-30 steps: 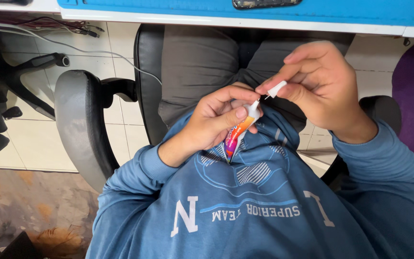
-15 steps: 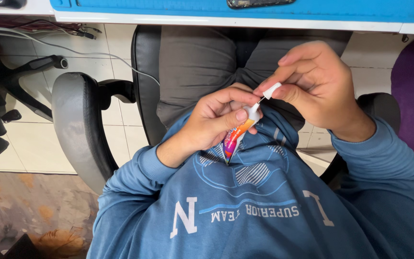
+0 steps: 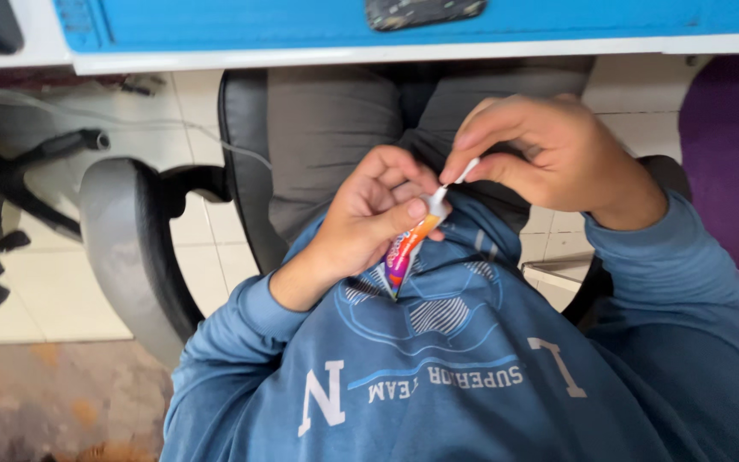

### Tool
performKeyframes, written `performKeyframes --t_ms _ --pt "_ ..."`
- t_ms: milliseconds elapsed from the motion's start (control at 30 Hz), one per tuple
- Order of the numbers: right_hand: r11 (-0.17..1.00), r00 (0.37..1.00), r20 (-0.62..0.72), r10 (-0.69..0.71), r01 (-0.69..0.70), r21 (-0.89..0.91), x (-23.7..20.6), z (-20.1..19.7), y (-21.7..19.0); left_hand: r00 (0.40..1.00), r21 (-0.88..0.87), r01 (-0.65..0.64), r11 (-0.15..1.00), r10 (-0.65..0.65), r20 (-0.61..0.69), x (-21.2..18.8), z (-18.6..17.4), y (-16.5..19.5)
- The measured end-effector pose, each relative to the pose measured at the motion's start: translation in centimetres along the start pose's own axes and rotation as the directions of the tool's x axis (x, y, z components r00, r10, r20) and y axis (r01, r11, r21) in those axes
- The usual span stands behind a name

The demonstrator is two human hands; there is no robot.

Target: The person applies adhesive along the edges of a disassembled smartphone chassis, then places the back cover on and presses it down. They wrap multiple rubber bands around the phone to hold the cover in place while the adhesive sets.

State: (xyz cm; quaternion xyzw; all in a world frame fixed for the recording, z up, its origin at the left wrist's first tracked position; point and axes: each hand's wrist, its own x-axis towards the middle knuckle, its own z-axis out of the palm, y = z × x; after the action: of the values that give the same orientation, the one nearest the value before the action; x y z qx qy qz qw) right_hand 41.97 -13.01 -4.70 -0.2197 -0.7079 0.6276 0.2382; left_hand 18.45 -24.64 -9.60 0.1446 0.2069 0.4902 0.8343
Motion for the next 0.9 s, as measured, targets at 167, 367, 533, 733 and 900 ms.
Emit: performKeyframes --t_ms 167,367,533,733,900 --pt "0.976 0.990 0.090 0.108 -0.123 0.182 0.8 -0.2 -0.5 0.999 0.053 0.043 0.998 -0.042 -0.020 0.8 0.7 0.9" --pt "0.976 0.999 0.038 -0.035 0.042 -0.213 0.7 1.3 -0.6 0.998 0.297 0.002 0.955 0.018 -0.064 1.0 1.0 2.4" --pt "0.819 0.979 0.039 -0.199 0.189 -0.541 0.9 1.6 -1.5 1.000 0.439 -0.003 0.899 -0.002 0.010 1.4 0.5 3.4" --pt "0.644 0.934 0.094 -0.344 0.308 -0.700 0.4 3.5 -1.9 0.999 0.530 -0.022 0.848 -0.008 0.053 1.1 2.3 6.0" --pt "0.826 0.968 0.031 0.251 -0.197 -0.528 0.6 4.6 -1.0 0.923 0.926 -0.377 -0.026 0.070 0.377 0.1 5.8 9.3"
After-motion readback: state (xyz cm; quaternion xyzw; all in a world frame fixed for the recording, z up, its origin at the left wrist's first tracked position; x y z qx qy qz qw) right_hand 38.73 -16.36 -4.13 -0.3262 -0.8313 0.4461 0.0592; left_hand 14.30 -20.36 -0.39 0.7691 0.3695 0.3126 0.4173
